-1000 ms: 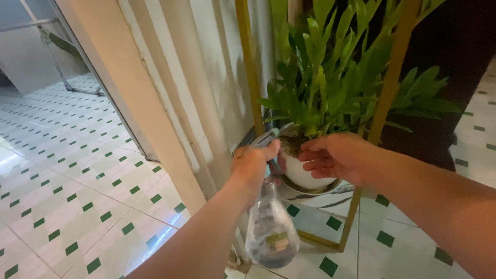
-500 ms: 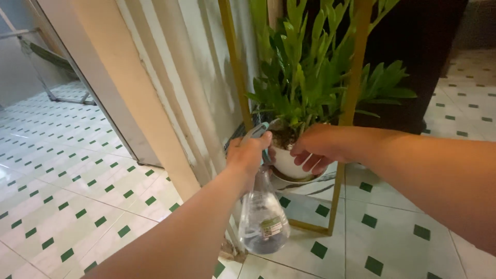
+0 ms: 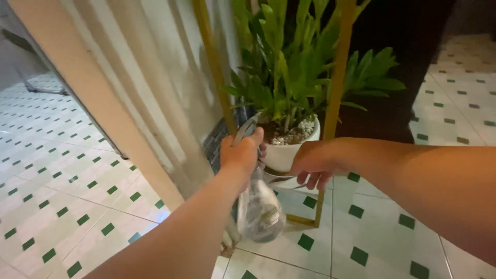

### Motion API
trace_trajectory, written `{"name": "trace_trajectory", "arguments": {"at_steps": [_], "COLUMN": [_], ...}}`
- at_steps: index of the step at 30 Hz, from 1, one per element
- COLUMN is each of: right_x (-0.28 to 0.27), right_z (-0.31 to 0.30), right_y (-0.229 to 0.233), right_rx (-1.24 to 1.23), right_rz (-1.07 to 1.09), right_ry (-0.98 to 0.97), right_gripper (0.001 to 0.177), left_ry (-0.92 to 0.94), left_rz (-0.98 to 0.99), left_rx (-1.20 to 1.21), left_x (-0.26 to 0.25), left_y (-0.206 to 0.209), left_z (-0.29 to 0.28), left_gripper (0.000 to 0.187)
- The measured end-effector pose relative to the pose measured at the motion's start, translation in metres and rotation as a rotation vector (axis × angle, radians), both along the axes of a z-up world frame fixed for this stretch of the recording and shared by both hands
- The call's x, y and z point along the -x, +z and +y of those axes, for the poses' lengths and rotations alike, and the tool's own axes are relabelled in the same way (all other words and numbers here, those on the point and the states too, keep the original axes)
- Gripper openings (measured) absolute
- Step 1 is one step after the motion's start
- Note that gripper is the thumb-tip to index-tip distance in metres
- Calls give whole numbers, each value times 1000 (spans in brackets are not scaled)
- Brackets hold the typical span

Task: Spraying water onto a potted indoor plant using a spray bottle.

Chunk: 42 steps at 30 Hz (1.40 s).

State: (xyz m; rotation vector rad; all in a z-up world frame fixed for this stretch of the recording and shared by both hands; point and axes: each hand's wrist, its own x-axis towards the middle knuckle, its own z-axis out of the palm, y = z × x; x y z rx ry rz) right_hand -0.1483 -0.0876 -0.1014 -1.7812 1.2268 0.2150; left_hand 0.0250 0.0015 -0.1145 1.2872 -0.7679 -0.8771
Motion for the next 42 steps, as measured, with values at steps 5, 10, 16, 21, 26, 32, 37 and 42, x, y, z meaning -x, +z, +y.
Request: {"name": "trace_trajectory", "arguments": {"at_steps": [5,10,16,21,26,32,37,42], "right_x": [15,25,32,37,34,32,26,31], "right_z": [-4,-6,-5,-5,-9,-12,-6,-9], "right_y": [-13,-23,-27,-25,-23,-20,-13,-15], "right_rx": [-56,-79,-50,-73,-23,-38,-82,-59], "right_rz": [-68,-70,-31,-114,-102,-146,-164,-187], "right_ry": [-9,-2,-12,30,-3,4,8,0], "right_gripper": [46,46,43,43,46,47,44,45], "left_ry": [71,19,110,99,36,109,88,144], "left_rz": [26,95,-100,-108,8,-107,-140,-152], "left_rx": [-141,-193,-351,-369,-332,-314,-263,-244], "left_x": [20,39,50,50,61,58,56,62], "left_y": [-2,-1,-2,-8,12,10,10,25], "left_z": [-3,0,-12,-25,-22,-25,-22,-5], "left_gripper": [30,20,30,28,23,30,28,31]}}
